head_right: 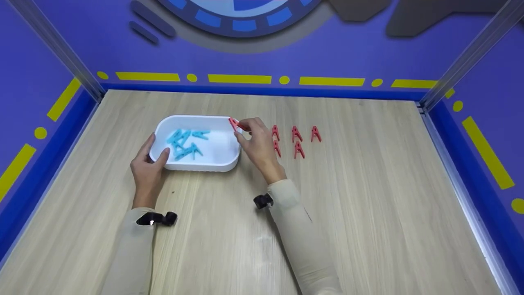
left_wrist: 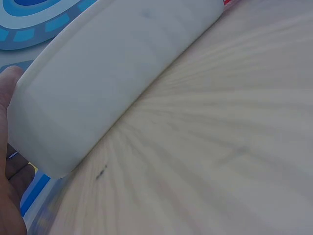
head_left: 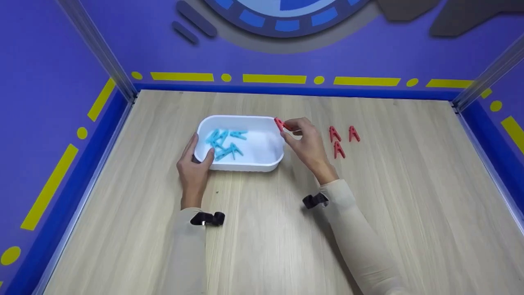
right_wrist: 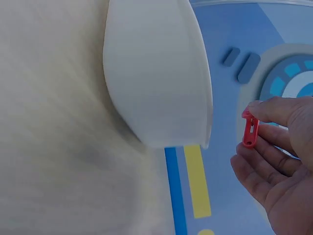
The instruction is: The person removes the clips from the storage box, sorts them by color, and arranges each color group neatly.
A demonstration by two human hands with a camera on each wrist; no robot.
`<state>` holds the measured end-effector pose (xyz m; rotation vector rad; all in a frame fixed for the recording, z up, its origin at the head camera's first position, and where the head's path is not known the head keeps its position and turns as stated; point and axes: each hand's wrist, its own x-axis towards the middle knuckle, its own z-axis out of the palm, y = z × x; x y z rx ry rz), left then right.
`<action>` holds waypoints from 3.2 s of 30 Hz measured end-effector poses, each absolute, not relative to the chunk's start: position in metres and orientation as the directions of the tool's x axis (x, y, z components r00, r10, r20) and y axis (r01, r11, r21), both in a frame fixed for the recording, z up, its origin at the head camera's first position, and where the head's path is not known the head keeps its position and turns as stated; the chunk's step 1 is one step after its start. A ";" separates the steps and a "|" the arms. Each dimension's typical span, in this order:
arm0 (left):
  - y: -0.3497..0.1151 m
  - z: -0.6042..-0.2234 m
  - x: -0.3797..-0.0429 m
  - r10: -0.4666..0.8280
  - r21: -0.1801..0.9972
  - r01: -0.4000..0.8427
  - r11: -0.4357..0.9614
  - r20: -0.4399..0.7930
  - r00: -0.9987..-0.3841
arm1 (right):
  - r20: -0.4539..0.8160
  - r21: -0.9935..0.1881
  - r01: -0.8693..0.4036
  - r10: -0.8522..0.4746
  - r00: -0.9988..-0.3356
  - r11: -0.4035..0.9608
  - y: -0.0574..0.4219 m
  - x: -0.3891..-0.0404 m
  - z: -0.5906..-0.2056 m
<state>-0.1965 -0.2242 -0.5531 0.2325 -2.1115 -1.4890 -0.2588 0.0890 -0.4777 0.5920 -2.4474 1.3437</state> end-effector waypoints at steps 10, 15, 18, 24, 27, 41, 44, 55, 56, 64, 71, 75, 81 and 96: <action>-0.224 -0.552 -0.197 -0.442 0.920 0.165 0.355 0.321 -0.838 | 0.401 -0.767 -0.392 -0.098 -0.911 0.509 0.134 -0.252 -0.488; -0.224 -0.552 -0.196 -0.435 0.923 0.174 0.343 0.321 -0.841 | 0.362 -0.788 -0.327 -0.038 -0.931 0.521 0.158 -0.253 -0.493; -0.224 -0.552 -0.196 -0.436 0.925 0.175 0.338 0.319 -0.842 | 0.358 -0.788 -0.306 -0.008 -0.934 0.535 0.171 -0.253 -0.496; -0.225 -0.553 -0.196 -0.435 0.924 0.183 0.337 0.325 -0.840 | 0.339 -0.789 -0.266 0.032 -0.940 0.553 0.198 -0.254 -0.500; -0.225 -0.553 -0.196 -0.433 0.924 0.186 0.334 0.326 -0.840 | 0.321 -0.791 -0.232 0.060 -0.945 0.566 0.213 -0.254 -0.503; -0.226 -0.554 -0.196 -0.437 0.924 0.177 0.340 0.322 -0.840 | 0.206 -0.772 -0.040 0.191 -0.960 0.635 0.256 -0.252 -0.515; -0.225 -0.553 -0.196 -0.436 0.923 0.176 0.342 0.322 -0.840 | 0.175 -0.757 0.003 0.207 -0.963 0.653 0.260 -0.251 -0.515; -0.226 -0.555 -0.195 -0.421 0.933 0.196 0.301 0.315 -0.851 | 0.099 -0.681 0.047 0.155 -0.983 0.731 0.265 -0.249 -0.517; -0.226 -0.555 -0.195 -0.423 0.934 0.199 0.298 0.316 -0.850 | 0.093 -0.676 0.048 0.150 -0.984 0.736 0.265 -0.249 -0.517; -0.226 -0.554 -0.196 -0.432 0.931 0.192 0.312 0.319 -0.844 | 0.057 -0.677 0.070 0.147 -0.987 0.733 0.260 -0.247 -0.511; -0.225 -0.554 -0.197 -0.431 0.930 0.178 0.322 0.311 -0.847 | 0.172 -0.702 -0.054 0.095 -0.981 0.710 0.239 -0.245 -0.498; -0.225 -0.553 -0.197 -0.438 0.928 0.166 0.334 0.309 -0.845 | 0.244 -0.702 -0.164 0.017 -0.970 0.693 0.216 -0.247 -0.489; -0.225 -0.553 -0.197 -0.427 0.922 0.194 0.335 0.332 -0.841 | 0.325 -0.685 -0.293 -0.081 -0.942 0.667 0.177 -0.249 -0.472; -0.226 -0.554 -0.197 -0.430 0.927 0.159 0.339 0.303 -0.851 | 0.378 -0.669 -0.476 -0.291 -0.879 0.571 0.091 -0.255 -0.460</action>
